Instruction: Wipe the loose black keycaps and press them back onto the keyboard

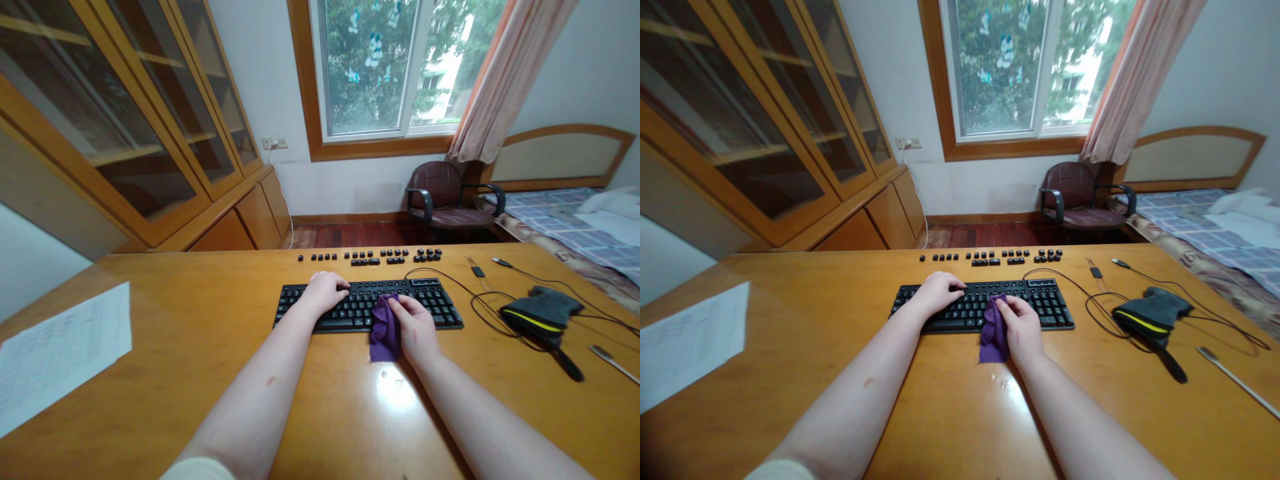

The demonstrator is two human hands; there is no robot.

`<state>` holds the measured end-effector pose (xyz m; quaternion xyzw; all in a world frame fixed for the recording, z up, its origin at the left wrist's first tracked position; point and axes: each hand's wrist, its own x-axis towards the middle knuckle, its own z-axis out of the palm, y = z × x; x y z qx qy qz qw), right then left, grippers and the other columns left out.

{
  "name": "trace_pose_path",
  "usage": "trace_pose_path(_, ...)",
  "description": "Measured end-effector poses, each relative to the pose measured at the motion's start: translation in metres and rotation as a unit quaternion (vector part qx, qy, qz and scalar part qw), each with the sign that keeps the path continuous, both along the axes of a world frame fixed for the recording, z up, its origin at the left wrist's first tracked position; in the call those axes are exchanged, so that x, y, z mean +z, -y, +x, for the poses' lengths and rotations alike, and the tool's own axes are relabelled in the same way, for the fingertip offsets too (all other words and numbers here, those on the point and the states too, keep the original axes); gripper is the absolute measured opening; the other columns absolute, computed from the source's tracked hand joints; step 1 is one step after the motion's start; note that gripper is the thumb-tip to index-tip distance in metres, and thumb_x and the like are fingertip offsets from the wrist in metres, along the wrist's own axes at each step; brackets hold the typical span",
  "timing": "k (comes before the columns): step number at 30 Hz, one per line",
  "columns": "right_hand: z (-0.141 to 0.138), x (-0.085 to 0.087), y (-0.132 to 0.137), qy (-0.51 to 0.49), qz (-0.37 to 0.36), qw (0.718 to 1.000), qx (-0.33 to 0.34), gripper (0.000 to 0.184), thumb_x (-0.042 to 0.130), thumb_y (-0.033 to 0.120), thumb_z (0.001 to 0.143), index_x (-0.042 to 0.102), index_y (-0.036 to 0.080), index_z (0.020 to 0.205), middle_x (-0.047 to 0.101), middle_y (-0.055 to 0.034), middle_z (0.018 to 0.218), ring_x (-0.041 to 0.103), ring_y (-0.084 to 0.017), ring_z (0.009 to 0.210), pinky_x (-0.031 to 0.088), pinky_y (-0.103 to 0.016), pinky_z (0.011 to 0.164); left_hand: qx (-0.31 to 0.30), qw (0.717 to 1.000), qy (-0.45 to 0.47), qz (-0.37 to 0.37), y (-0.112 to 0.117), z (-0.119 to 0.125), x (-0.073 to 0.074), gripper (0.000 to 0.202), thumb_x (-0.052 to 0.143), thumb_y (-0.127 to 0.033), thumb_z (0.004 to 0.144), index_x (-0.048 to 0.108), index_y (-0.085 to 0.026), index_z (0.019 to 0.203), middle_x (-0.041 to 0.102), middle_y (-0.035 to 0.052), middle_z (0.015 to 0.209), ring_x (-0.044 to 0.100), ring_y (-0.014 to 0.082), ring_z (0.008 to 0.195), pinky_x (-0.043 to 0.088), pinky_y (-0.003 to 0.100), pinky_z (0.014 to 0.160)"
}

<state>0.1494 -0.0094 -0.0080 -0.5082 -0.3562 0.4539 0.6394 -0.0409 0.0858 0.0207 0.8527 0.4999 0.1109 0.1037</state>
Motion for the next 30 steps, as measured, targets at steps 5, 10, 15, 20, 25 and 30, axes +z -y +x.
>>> trace_pose_path(5, 0.0, 0.002, 0.0, -0.003, -0.004, 1.0, 0.003, 0.024, 0.071, 0.037, 0.065, 0.068, 0.018, 0.079, 0.068, -0.0014, 0.074, 0.059, -0.016, 0.067, 0.045, -0.028, 0.065, -0.014, 1.0, -0.004, 0.011, 0.003, 0.001, 0.003, 0.025, 0.051, -0.036, 0.079, 0.071, -0.027, 0.09, 0.069, 0.0026, 0.094, 0.057, 0.0207, 0.091, 0.039, 0.035, 0.09)
trace_pose_path(10, -0.001, 0.003, 0.0, 0.004, -0.007, 1.0, -0.002, 0.026, 0.071, 0.04, 0.063, 0.068, 0.018, 0.078, 0.068, -0.0016, 0.073, 0.059, -0.017, 0.067, 0.045, -0.029, 0.065, 0.012, 1.0, 0.015, 0.007, 0.001, 0.002, -0.001, 0.022, 0.053, -0.036, 0.078, 0.071, -0.027, 0.086, 0.068, 0.0025, 0.094, 0.057, 0.0211, 0.092, 0.041, 0.033, 0.085)
trace_pose_path(15, -0.001, 0.003, 0.001, 0.018, -0.006, 1.0, -0.002, 0.026, 0.07, 0.041, 0.063, 0.069, 0.019, 0.077, 0.068, -0.0013, 0.071, 0.059, -0.017, 0.066, 0.045, -0.029, 0.065, 0.052, 0.998, 0.031, -0.022, 0.0, 0.002, -0.007, 0.03, 0.056, -0.038, 0.077, 0.067, -0.027, 0.102, 0.064, 0.0027, 0.11, 0.054, 0.0214, 0.105, 0.039, 0.032, 0.092)
trace_pose_path(20, -0.002, 0.0, 0.0, 0.013, 0.008, 1.0, 0.0, 0.025, 0.07, 0.04, 0.065, 0.068, 0.019, 0.078, 0.067, -0.0013, 0.072, 0.058, -0.016, 0.065, 0.045, -0.028, 0.063, 0.093, 0.99, 0.027, -0.101, -0.004, 0.004, -0.005, 0.032, 0.057, -0.039, 0.076, 0.065, -0.029, 0.105, 0.065, 0.0024, 0.111, 0.055, 0.0207, 0.107, 0.039, 0.031, 0.093)
trace_pose_path(25, -0.003, 0.003, 0.001, 0.023, 0.01, 1.0, -0.014, 0.026, 0.07, 0.04, 0.065, 0.068, 0.017, 0.078, 0.067, -0.0023, 0.072, 0.058, -0.016, 0.066, 0.045, -0.028, 0.064, 0.103, 0.989, 0.025, -0.108, -0.008, 0.006, -0.003, 0.034, 0.063, -0.035, 0.071, 0.066, -0.027, 0.103, 0.066, 0.0038, 0.109, 0.057, 0.0216, 0.105, 0.041, 0.03, 0.091)
trace_pose_path(30, -0.004, 0.003, 0.002, 0.028, 0.012, 0.999, -0.011, 0.025, 0.069, 0.04, 0.065, 0.067, 0.017, 0.077, 0.067, -0.0031, 0.074, 0.059, -0.017, 0.067, 0.046, -0.03, 0.065, 0.094, 0.992, 0.03, -0.081, -0.006, 0.008, -0.002, 0.036, 0.058, -0.036, 0.074, 0.064, -0.024, 0.108, 0.063, 0.0054, 0.113, 0.056, 0.0217, 0.107, 0.04, 0.029, 0.093)
